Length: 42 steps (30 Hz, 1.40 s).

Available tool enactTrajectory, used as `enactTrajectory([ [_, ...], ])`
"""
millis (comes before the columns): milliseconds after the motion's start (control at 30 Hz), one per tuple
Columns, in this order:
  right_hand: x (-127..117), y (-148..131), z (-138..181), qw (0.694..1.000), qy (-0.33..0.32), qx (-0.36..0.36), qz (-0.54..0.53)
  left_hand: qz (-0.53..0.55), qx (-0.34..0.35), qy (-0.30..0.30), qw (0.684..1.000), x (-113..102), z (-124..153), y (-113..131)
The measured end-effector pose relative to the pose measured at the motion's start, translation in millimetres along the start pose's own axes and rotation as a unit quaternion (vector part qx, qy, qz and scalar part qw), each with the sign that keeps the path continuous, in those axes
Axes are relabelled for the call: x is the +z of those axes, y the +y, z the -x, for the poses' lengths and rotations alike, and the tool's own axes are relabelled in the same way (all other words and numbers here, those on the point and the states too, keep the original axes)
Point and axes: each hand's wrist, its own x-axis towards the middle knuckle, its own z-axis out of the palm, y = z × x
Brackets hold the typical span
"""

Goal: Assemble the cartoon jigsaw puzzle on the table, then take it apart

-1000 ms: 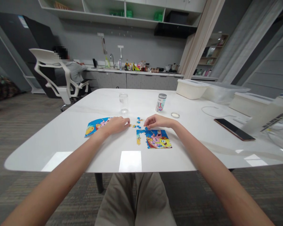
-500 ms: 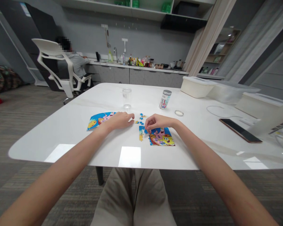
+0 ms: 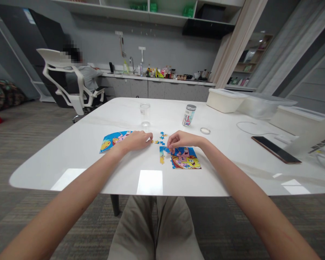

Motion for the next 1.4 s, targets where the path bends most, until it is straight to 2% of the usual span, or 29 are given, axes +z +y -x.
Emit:
enactTrajectory([
  [233,-4.7,6.2,-0.2,1.0,0.021,-0.016,-0.005,0.004,-0.001,-0.006,1.0,1.1,0.0,-6.1],
  [333,-13.2,14.1,-0.8,0.994,0.111,-0.004,0.018,0.011,0.002,-0.01,1.0,3.6,0.1,-10.2],
  [433,-22.4,22.8,-1.7,0.975,0.214,0.03,0.05,0.024,0.018,-0.018,0.999,3.6,0.9,-11.4],
  [567,-30.4,32.1,-2.7,0.939,0.274,0.118,0.171,0.041,0.035,-0.044,0.998,-1.1,2.2,-8.2],
  [667,-32.1,36.4,-3.0,0.896,0.282,0.17,0.299,0.048,0.035,-0.049,0.997,-4.9,2.5,-5.9],
  [733,-31.8,37.4,-3.1,0.882,0.282,0.18,0.333,0.048,0.034,-0.046,0.997,-6.2,2.9,-5.0],
  [1067,-28.3,33.5,-4.7,0.878,0.279,0.185,0.341,0.06,0.082,-0.023,0.995,-9.0,8.7,-3.2],
  [1233,-29.3,34.6,-3.5,0.88,0.272,0.184,0.344,0.084,0.051,-0.036,0.994,-11.9,8.4,-2.7],
  [1400,-27.9,33.7,-3.5,0.879,0.277,0.175,0.346,0.057,0.023,-0.055,0.997,-14.5,7.2,-1.3],
])
